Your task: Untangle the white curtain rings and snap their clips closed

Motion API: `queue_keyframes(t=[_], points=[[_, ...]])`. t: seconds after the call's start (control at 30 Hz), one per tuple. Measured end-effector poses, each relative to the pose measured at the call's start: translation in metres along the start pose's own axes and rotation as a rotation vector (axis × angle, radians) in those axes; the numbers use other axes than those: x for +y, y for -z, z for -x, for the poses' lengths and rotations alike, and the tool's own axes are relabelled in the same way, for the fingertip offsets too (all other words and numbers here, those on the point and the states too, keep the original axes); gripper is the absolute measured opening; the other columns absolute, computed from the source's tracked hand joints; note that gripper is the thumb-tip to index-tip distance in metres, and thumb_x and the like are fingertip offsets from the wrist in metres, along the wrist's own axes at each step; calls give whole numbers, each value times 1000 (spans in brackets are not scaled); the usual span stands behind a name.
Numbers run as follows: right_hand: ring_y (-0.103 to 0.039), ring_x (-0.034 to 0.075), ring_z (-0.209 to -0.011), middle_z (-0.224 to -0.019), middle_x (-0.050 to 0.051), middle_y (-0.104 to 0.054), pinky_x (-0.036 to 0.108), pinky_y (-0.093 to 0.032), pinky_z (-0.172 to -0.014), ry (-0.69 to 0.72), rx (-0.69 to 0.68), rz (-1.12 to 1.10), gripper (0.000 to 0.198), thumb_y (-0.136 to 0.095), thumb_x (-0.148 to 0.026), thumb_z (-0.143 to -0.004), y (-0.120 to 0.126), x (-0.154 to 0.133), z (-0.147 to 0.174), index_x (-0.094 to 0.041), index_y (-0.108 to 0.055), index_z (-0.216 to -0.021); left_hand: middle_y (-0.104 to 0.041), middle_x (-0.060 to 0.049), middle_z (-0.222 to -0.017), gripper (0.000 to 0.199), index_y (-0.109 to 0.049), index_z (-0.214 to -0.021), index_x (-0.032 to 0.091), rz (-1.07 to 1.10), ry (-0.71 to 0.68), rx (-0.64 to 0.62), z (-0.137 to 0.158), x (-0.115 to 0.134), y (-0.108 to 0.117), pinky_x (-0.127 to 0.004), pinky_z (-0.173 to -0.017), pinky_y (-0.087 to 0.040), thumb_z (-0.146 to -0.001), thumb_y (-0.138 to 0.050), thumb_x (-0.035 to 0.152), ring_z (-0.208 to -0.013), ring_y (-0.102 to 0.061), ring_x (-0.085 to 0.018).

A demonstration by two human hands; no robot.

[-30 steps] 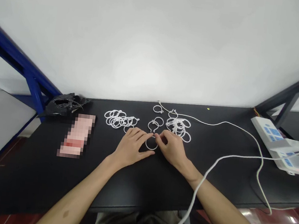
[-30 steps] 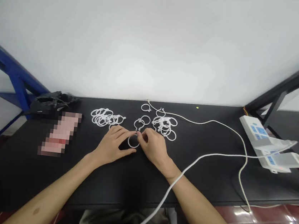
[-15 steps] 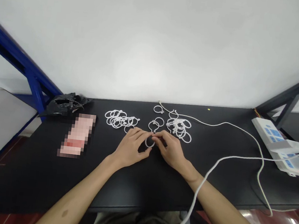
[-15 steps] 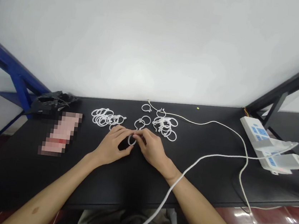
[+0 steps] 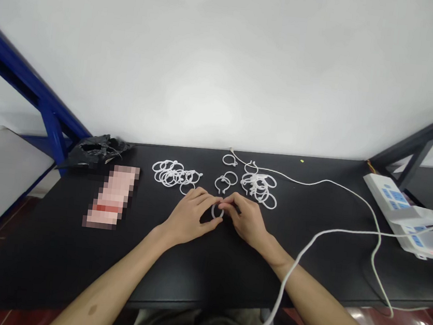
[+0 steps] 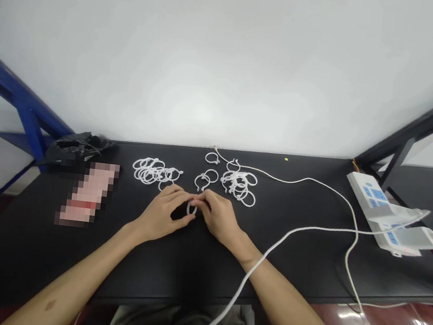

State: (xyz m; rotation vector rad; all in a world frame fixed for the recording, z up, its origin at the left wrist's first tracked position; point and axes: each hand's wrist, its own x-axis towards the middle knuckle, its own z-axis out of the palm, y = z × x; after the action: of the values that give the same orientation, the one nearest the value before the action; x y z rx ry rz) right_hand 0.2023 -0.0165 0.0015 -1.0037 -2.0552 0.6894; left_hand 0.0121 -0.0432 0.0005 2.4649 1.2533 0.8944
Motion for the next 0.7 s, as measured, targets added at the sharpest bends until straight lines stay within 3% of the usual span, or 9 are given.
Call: queue_keyframes(t=[0.13, 0.27, 0.37, 0.43, 0.57, 0.7], points=[[-65, 17, -78, -87, 3, -68, 29, -53, -73, -12, -6, 79, 19, -54, -33, -95, -1, 2, -1, -23, -60, -110, -67, -5, -106, 32, -57, -119, 20, -66, 33, 90, -3, -4, 4, -40, -92, -46, -88, -58, 28, -100, -55, -23], [-59, 24, -100, -105, 10, -61, 41, -51, -90, 34, 8, 351, 35, -55, -32, -94, -2, 5, -3, -20, -54, -127, -62, -9, -115, 35, -57, -123, 19, -308, 259, 240, -2, -20, 16, -45, -99, -42, -89, -55, 27, -110, -51, -28], [-56, 28, -100, -108, 13, -58, 45, -50, -88, 34, -17, 522, 35, -56, -29, -92, -4, 9, -4, -20, -56, -126, -59, -12, -119, 36, -58, -123, 18, -451, 435, 264, 1, -34, 25, -49, -95, -43, -89, -54, 28, -112, -48, -33], [-56, 27, -95, -104, 13, -58, 45, -51, -85, 29, -43, 581, 29, -57, -29, -92, -4, 10, -5, -20, -60, -120, -58, -12, -121, 36, -59, -122, 18, -477, 473, 246, 4, -41, 27, -51, -91, -44, -87, -54, 27, -112, -47, -35], [-55, 26, -88, -96, 12, -59, 44, -49, -82, 26, -70, 574, 16, -58, -26, -91, -3, 12, -6, -18, -64, -103, -57, -14, -122, 38, -59, -122, 18, -463, 458, 236, 8, -47, 26, -54, -89, -44, -85, -55, 28, -111, -45, -37], [-55, 26, -88, -94, 11, -60, 44, -49, -82, 34, -61, 520, 11, -54, -22, -92, -1, 13, -5, -18, -63, -99, -57, -14, -123, 40, -58, -124, 20, -411, 402, 266, 7, -42, 23, -56, -90, -42, -85, -56, 26, -113, -45, -36]])
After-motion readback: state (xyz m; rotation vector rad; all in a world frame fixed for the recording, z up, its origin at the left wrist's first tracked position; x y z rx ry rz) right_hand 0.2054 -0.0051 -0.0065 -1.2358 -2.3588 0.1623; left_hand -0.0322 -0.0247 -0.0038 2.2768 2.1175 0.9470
